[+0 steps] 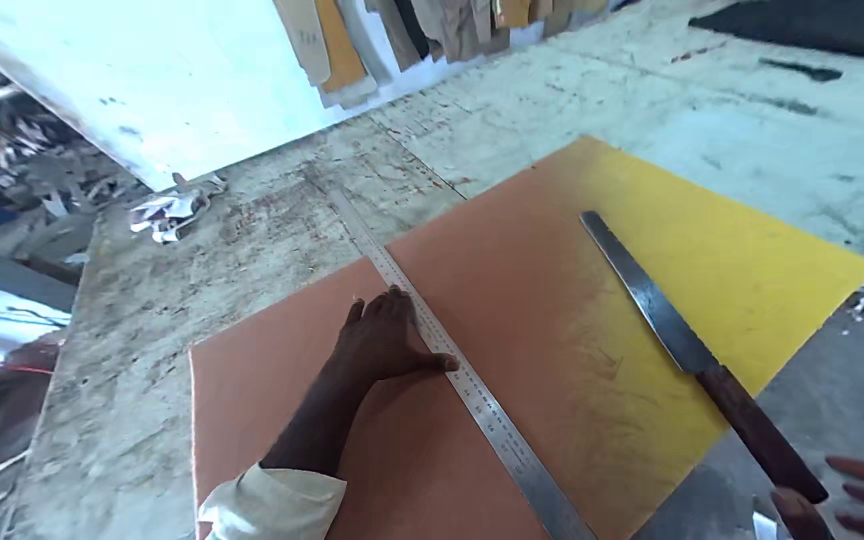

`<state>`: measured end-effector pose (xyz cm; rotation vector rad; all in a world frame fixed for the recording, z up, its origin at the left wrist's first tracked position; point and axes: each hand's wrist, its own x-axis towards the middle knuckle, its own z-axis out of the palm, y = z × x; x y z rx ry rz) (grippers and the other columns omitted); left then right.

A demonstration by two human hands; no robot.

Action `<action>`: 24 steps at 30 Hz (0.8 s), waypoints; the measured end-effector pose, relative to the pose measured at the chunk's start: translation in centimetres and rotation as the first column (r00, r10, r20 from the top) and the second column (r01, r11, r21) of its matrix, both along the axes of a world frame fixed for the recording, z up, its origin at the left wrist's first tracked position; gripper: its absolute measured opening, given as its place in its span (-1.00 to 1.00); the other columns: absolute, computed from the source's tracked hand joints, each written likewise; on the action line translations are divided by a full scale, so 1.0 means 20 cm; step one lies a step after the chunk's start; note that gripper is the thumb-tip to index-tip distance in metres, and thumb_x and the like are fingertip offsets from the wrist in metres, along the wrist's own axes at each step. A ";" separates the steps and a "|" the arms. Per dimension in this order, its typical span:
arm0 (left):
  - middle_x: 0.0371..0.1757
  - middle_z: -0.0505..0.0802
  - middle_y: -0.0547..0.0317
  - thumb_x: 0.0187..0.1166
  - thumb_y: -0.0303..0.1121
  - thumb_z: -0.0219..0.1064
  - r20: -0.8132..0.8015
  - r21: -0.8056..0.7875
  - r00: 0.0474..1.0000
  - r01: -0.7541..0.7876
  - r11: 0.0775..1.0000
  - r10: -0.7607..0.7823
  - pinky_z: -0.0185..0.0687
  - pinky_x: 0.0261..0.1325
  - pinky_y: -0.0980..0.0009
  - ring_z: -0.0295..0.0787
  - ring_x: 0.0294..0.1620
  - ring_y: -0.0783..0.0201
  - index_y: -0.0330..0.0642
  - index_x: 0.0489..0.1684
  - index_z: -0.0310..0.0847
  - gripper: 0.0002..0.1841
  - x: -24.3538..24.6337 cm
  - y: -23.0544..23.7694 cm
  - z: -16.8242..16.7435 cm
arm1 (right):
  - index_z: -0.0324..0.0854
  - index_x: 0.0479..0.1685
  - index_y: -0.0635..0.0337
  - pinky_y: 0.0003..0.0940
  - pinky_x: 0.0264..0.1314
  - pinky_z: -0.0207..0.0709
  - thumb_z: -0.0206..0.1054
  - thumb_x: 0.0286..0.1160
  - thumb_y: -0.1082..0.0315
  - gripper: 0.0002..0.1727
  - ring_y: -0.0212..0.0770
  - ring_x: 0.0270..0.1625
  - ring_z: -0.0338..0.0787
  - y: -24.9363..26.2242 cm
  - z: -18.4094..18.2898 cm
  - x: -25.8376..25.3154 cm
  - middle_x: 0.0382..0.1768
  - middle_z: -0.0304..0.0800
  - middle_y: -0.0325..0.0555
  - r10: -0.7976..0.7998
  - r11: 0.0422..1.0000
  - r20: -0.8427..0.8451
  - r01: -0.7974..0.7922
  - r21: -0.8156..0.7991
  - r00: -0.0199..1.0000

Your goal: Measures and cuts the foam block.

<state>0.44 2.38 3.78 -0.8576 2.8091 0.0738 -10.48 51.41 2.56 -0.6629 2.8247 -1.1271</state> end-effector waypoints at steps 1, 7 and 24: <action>0.85 0.26 -0.07 -0.15 0.79 0.27 0.014 -0.007 1.000 -0.003 1.000 0.003 -0.12 0.84 -0.21 0.15 0.84 -0.06 -0.17 0.80 0.20 0.45 0.00 0.00 0.01 | 0.37 0.55 0.46 0.18 0.26 0.60 0.35 0.53 -0.19 -0.11 0.37 0.39 0.58 -0.01 -0.04 -0.11 0.48 0.40 0.58 0.028 0.998 -0.075 -0.023 0.066 0.997; 0.86 0.24 -0.04 -0.35 0.91 0.15 0.078 0.011 0.997 -0.023 1.000 0.022 -0.07 0.83 -0.19 0.10 0.86 -0.03 -0.17 0.83 0.14 0.59 -0.03 0.00 0.02 | 0.44 0.49 0.37 0.34 0.04 0.60 0.30 0.50 0.06 -0.33 0.31 0.05 0.77 -0.26 0.02 -0.37 0.15 0.68 0.39 0.090 0.936 0.138 -0.131 0.327 0.986; 0.88 0.14 -0.18 -0.26 0.84 0.25 0.043 0.092 0.999 -0.019 0.996 0.015 0.16 0.70 -0.26 0.03 0.88 -0.14 -0.32 0.84 0.02 0.60 -0.02 -0.01 0.01 | -0.28 0.93 -0.50 0.03 0.06 0.71 -0.09 0.84 0.04 -0.29 -0.06 -0.04 0.83 -1.39 0.22 0.04 0.08 0.80 -0.10 0.558 0.682 0.188 -0.576 0.450 0.808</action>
